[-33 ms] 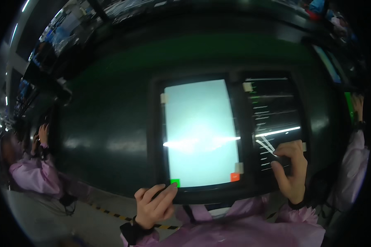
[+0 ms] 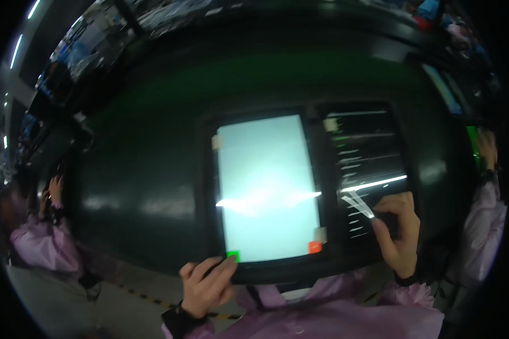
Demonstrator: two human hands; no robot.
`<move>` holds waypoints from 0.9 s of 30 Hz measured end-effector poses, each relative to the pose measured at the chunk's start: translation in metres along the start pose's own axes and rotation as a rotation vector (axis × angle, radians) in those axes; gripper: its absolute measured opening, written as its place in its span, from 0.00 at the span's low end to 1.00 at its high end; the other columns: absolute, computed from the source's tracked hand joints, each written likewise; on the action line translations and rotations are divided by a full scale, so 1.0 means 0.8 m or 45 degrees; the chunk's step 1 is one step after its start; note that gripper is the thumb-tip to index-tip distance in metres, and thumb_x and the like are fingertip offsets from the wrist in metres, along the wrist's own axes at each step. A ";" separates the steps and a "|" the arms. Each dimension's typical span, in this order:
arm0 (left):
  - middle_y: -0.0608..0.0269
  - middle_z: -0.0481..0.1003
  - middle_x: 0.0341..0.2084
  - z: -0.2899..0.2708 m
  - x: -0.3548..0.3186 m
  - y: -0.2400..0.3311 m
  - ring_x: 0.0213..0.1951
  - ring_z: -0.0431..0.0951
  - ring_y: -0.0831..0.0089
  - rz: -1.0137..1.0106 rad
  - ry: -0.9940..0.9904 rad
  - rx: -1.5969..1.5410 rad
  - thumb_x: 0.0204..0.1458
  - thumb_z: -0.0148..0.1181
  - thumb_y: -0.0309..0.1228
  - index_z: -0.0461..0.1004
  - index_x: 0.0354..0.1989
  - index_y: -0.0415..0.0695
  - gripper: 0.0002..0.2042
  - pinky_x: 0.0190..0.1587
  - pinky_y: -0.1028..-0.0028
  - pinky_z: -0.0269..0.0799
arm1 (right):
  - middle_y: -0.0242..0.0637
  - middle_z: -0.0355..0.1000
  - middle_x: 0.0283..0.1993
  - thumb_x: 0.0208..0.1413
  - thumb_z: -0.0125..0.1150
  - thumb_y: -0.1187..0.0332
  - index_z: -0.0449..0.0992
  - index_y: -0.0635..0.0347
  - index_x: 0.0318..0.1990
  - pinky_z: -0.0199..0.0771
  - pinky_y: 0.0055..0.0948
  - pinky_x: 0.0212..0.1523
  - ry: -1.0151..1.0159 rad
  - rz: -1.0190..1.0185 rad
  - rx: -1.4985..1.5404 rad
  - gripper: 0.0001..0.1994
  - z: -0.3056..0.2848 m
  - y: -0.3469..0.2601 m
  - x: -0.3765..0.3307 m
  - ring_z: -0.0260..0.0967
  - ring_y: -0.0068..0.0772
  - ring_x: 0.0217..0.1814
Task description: The recorder is performing functional or screen testing on a series of tablet devices at an assembly workstation.
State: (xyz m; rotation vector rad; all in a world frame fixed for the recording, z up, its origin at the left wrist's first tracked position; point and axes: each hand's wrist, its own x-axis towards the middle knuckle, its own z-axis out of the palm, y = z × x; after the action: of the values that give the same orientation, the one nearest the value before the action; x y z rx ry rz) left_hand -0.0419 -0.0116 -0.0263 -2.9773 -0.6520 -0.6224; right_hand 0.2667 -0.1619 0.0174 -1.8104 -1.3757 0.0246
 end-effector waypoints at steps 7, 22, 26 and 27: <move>0.61 0.73 0.44 -0.010 0.105 -0.024 0.49 0.66 0.60 -0.312 0.214 -0.308 0.41 0.52 0.18 0.70 0.47 0.40 0.20 0.54 0.62 0.53 | 0.45 0.66 0.45 0.50 0.51 0.80 0.71 0.65 0.45 0.66 0.32 0.50 -0.004 0.057 -0.093 0.13 -0.024 0.086 0.054 0.62 0.45 0.51; 0.62 0.70 0.46 0.036 0.141 -0.063 0.52 0.65 0.61 -0.230 0.046 -0.213 0.45 0.50 0.19 0.66 0.51 0.41 0.21 0.56 0.62 0.52 | 0.50 0.65 0.48 0.50 0.52 0.77 0.73 0.60 0.46 0.60 0.41 0.56 -0.135 0.124 -0.225 0.14 -0.009 0.103 0.054 0.57 0.52 0.57; 0.52 0.66 0.50 0.026 0.130 -0.063 0.54 0.62 0.55 -0.433 0.042 -0.322 0.44 0.51 0.20 0.62 0.54 0.39 0.24 0.58 0.61 0.51 | 0.48 0.65 0.51 0.51 0.50 0.76 0.70 0.62 0.47 0.59 0.40 0.57 0.061 0.186 -0.224 0.15 -0.028 0.108 0.054 0.58 0.49 0.56; 0.51 0.65 0.51 0.027 0.128 -0.064 0.55 0.61 0.54 -0.471 0.036 -0.380 0.43 0.51 0.19 0.61 0.55 0.38 0.25 0.59 0.60 0.52 | 0.48 0.65 0.52 0.51 0.50 0.76 0.69 0.63 0.49 0.58 0.39 0.57 0.129 0.205 -0.197 0.16 -0.035 0.116 0.053 0.58 0.48 0.56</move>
State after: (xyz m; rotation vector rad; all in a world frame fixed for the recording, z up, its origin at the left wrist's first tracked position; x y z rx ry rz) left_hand 0.0309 0.0777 -0.0093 -3.1265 -1.2250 -0.8476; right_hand 0.3694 -0.1490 -0.0028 -2.0195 -1.1855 -0.0900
